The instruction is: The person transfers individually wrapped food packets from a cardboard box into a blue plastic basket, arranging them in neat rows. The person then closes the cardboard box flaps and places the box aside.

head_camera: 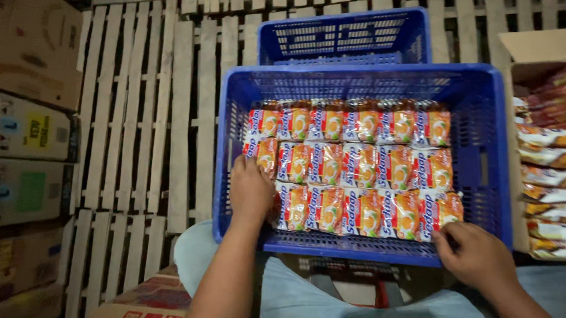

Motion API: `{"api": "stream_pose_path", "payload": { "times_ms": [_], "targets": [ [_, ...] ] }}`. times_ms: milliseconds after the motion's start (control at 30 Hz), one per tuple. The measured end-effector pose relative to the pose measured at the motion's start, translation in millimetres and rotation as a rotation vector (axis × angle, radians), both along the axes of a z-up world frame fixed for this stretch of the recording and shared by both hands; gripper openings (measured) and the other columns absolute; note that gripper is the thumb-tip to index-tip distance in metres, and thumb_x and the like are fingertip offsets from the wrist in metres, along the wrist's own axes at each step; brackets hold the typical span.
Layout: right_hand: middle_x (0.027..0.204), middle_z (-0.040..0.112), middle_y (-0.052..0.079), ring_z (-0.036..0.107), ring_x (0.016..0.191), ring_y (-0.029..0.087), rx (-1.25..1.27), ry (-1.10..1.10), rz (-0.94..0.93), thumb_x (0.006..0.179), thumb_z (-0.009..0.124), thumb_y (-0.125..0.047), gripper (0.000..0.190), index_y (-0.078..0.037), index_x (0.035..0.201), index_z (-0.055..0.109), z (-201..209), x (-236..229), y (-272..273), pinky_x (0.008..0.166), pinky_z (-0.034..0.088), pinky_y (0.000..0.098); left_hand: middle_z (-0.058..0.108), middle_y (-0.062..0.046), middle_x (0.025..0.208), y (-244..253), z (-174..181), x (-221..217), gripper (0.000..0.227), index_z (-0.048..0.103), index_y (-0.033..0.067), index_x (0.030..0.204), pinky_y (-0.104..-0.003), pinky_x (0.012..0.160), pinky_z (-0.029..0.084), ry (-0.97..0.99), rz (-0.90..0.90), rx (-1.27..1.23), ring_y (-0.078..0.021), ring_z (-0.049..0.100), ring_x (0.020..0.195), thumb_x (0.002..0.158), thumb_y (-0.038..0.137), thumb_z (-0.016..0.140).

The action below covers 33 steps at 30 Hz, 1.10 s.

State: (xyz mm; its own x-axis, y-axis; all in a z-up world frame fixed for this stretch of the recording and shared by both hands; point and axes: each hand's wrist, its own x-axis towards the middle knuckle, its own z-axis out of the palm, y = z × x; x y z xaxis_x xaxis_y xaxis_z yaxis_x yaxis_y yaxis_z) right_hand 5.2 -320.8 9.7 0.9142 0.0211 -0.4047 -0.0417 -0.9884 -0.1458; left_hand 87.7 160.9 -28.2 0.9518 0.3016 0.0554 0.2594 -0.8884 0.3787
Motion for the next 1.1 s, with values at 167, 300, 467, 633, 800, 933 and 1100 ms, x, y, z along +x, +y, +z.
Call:
{"api": "stream_pose_path", "payload": {
  "times_ms": [167, 300, 467, 633, 800, 933, 1100],
  "targets": [
    [0.101, 0.083, -0.006, 0.08, 0.109, 0.018, -0.055, 0.075, -0.013, 0.098, 0.06, -0.052, 0.029, -0.029, 0.093, 0.077, 2.5, 2.1, 1.2, 0.093, 0.061, 0.041, 0.061, -0.026, 0.123, -2.5, -21.7, 17.8, 0.064, 0.051, -0.0094, 0.147, -0.05, 0.07, 0.062, 0.179, 0.032, 0.175, -0.0403, 0.075, 0.085, 0.094, 0.023, 0.064],
    [0.107, 0.086, -0.007, 0.082, 0.112, 0.015, -0.118, 0.107, -0.049, 0.099, 0.06, -0.054, 0.03, -0.032, 0.098, 0.08, -11.0, 0.3, -9.6, 0.095, 0.063, 0.0381, 0.054, -0.022, 0.143, -7.9, -25.7, 30.2, 0.102, 0.037, 0.0105, 0.163, -0.05, 0.068, 0.066, 0.43, 0.095, 0.202, -0.0339, 0.077, 0.097, 0.083, 0.044, 0.09],
    [0.112, 0.086, -0.009, 0.083, 0.11, 0.013, -0.213, 0.196, -0.109, 0.1, 0.058, -0.059, 0.034, -0.035, 0.105, 0.082, 5.9, 8.6, 5.3, 0.088, 0.065, 0.0363, 0.062, -0.015, 0.124, -14.8, -16.5, 36.2, 0.107, 0.021, 0.0208, 0.175, -0.048, 0.065, 0.064, 0.439, 0.124, 0.263, -0.0305, 0.069, 0.102, 0.092, 0.048, 0.082],
    [0.111, 0.086, -0.008, 0.082, 0.111, 0.012, -0.168, 0.099, -0.086, 0.097, 0.065, -0.053, 0.027, -0.035, 0.107, 0.083, -13.2, 0.9, -11.3, 0.091, 0.065, 0.0363, 0.066, -0.018, 0.126, -3.6, -10.4, 38.8, 0.115, 0.037, 0.0102, 0.168, -0.051, 0.071, 0.063, 0.414, 0.12, 0.163, -0.036, 0.072, 0.101, 0.088, 0.089, 0.063],
    [0.106, 0.086, -0.006, 0.081, 0.11, 0.015, -0.067, 0.064, -0.062, 0.098, 0.066, -0.048, 0.027, -0.028, 0.102, 0.083, -8.3, 1.8, -7.0, 0.094, 0.061, 0.0382, 0.065, -0.025, 0.129, 12.5, 17.5, 39.1, 0.053, 0.065, 0.0058, 0.133, -0.061, 0.098, 0.052, 0.502, 0.185, -0.412, -0.0491, 0.067, 0.117, 0.098, 0.046, 0.066],
    [0.105, 0.086, -0.007, 0.081, 0.109, 0.016, -0.09, 0.054, -0.035, 0.099, 0.062, -0.05, 0.027, -0.032, 0.099, 0.082, 1.3, 4.4, 0.4, 0.093, 0.061, 0.0394, 0.071, -0.019, 0.142, 9.4, 36.1, 35.6, 0.061, 0.059, 0.0106, 0.146, -0.052, 0.103, 0.053, 0.523, 0.218, -0.605, -0.0412, 0.069, 0.127, 0.092, 0.035, 0.072],
    [0.106, 0.085, -0.006, 0.079, 0.111, 0.019, -0.073, 0.025, -0.057, 0.097, 0.063, -0.05, 0.026, -0.032, 0.101, 0.082, 3.5, 2.8, 1.5, 0.094, 0.061, 0.0406, 0.077, -0.014, 0.129, -7.8, 69.5, 19.5, 0.046, 0.06, 0.0107, 0.15, -0.035, 0.068, 0.066, 0.339, 0.35, -1.356, -0.0254, 0.078, 0.103, 0.105, 0.021, 0.064]
  ]
}}
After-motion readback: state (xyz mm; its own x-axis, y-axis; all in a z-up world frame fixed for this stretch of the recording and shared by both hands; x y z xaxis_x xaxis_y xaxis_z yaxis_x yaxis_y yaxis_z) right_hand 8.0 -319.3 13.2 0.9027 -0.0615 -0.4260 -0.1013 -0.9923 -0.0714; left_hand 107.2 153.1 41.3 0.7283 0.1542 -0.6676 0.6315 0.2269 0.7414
